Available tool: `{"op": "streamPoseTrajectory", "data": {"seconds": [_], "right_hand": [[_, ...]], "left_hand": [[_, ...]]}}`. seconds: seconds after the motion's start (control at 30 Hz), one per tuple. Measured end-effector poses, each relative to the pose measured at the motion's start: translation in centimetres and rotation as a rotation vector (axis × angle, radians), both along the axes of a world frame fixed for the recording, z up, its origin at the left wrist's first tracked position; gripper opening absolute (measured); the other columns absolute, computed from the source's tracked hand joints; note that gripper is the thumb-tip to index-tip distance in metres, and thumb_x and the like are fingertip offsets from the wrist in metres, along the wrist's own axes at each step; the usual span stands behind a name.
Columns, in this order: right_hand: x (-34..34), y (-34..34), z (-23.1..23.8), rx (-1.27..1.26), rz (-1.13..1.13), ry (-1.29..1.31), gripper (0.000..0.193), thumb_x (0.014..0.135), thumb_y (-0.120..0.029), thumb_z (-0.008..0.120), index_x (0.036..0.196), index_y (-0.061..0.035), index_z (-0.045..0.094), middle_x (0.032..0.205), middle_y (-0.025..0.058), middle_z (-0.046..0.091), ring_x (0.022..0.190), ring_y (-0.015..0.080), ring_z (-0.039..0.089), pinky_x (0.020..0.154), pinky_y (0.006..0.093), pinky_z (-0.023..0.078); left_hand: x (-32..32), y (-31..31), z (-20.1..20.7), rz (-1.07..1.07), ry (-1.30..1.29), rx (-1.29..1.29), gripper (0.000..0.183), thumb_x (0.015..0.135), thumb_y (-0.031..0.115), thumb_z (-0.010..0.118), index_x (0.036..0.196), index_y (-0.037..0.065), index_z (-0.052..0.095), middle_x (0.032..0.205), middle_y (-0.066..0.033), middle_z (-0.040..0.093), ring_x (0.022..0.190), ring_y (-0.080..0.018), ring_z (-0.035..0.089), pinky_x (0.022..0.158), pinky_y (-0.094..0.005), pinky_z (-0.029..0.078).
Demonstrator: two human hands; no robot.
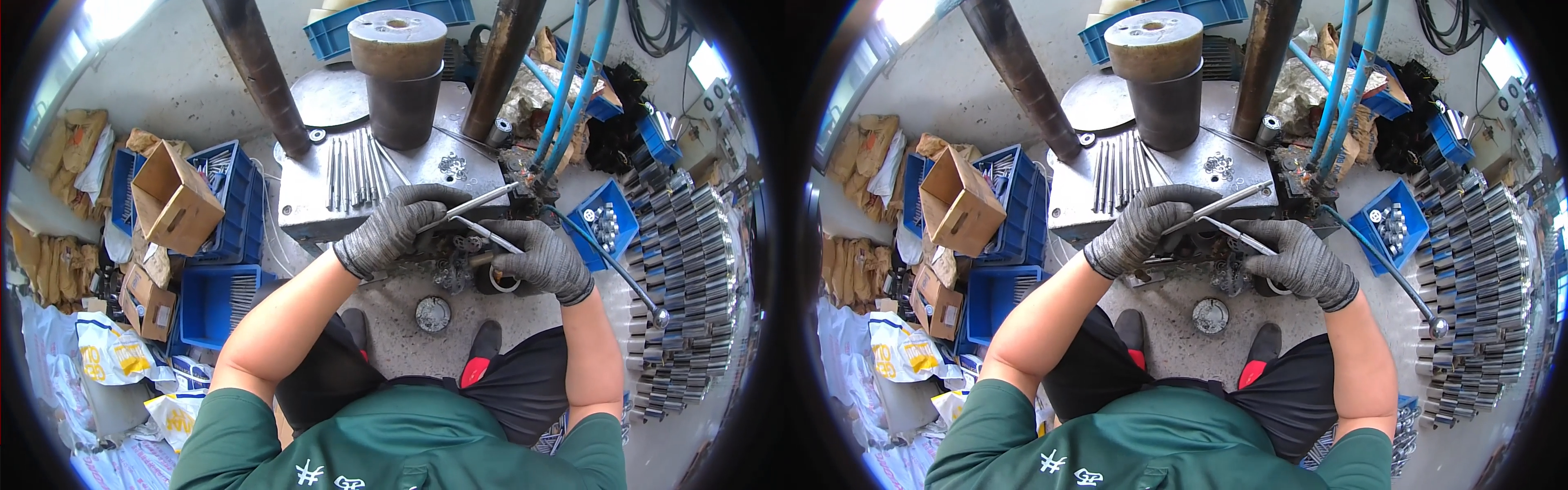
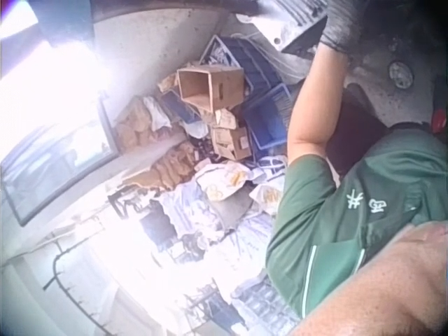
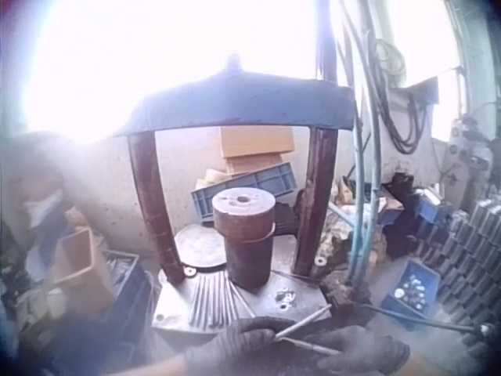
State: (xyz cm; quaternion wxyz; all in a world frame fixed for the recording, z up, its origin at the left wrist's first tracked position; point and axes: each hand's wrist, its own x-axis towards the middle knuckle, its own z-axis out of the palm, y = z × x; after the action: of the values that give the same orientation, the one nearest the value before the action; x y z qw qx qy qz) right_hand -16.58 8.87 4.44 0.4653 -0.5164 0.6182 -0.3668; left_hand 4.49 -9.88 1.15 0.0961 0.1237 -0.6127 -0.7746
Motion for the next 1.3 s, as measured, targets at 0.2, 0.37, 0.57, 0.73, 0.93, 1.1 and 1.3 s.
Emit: {"op": "streamPoseTrajectory", "data": {"seconds": [0.2,0.37,0.57,0.73,0.93,1.1,1.3], "right_hand": [[0.5,-0.3,0.9,0.048,0.010,0.142,0.063,0.081,-0.009,0.076,0.143,-0.0031,0.063,0.108,0.0080,0.074,0.096,0.0126,0.065,0.089,0.0325,0.055],[0.9,-1.1,0.0,0.034,0.068,0.075,0.064,0.081,-0.010,0.075,0.143,-0.0023,0.062,0.111,0.0107,0.074,0.103,0.0140,0.066,0.095,0.0326,0.054],[1.9,-1.4,-1.0,-0.122,0.012,0.275,0.063,0.084,-0.010,0.073,0.145,-0.0008,0.059,0.118,0.0124,0.073,0.106,0.0152,0.066,0.100,0.0340,0.053],[1.6,-1.6,-4.9,0.066,0.026,-0.162,0.064,0.091,-0.020,0.077,0.147,-0.0003,0.053,0.116,0.0134,0.073,0.103,0.0197,0.071,0.090,0.0323,0.057],[1.4,-2.6,-7.6,-0.051,-0.069,-0.029,0.041,0.085,-0.008,0.072,0.125,-0.0010,0.061,0.104,0.0132,0.074,0.094,0.0260,0.073,0.081,0.0378,0.057],[-1.4,-4.7,-7.4,-0.345,-0.216,0.877,0.036,0.070,-0.007,0.071,0.106,-0.0018,0.069,0.105,0.0213,0.071,0.097,0.0411,0.066,0.089,0.0482,0.055],[-4.2,-6.9,-9.2,-0.467,-0.160,1.117,0.039,0.074,-0.008,0.071,0.113,-0.0043,0.070,0.109,0.0202,0.072,0.102,0.0417,0.065,0.095,0.0503,0.052]], "left_hand": [[0.1,0.1,-0.2,0.038,0.046,0.152,0.048,0.097,0.019,0.064,0.139,-0.004,0.062,0.109,-0.0105,0.076,0.074,-0.0066,0.065,0.066,-0.0218,0.054],[-0.6,0.6,-1.5,0.092,0.094,0.394,0.052,0.093,0.014,0.063,0.140,-0.008,0.057,0.112,-0.0178,0.076,0.062,-0.0069,0.061,0.056,-0.0203,0.052],[-0.8,0.1,-1.4,-0.002,0.178,0.727,0.053,0.090,0.011,0.062,0.138,-0.011,0.053,0.107,-0.0218,0.074,0.047,-0.0086,0.052,0.039,-0.0184,0.041],[-1.1,-0.8,-3.0,-0.036,0.269,0.949,0.051,0.096,0.015,0.063,0.138,-0.010,0.053,0.106,-0.0228,0.072,0.045,-0.0112,0.050,0.036,-0.0200,0.041],[-0.9,-2.8,-2.5,0.031,0.393,0.796,0.062,0.100,0.014,0.060,0.156,0.000,0.037,0.125,-0.0275,0.070,0.050,-0.0117,0.061,0.037,-0.0212,0.047],[-0.3,-3.0,-1.6,0.123,0.406,0.676,0.067,0.096,0.005,0.063,0.158,0.002,0.035,0.124,-0.0214,0.070,0.053,-0.0095,0.062,0.039,-0.0201,0.046],[-0.6,-2.1,-1.7,0.235,0.319,0.552,0.069,0.096,0.004,0.066,0.157,0.003,0.035,0.120,-0.0163,0.069,0.066,-0.0123,0.068,0.052,-0.0224,0.055]]}}
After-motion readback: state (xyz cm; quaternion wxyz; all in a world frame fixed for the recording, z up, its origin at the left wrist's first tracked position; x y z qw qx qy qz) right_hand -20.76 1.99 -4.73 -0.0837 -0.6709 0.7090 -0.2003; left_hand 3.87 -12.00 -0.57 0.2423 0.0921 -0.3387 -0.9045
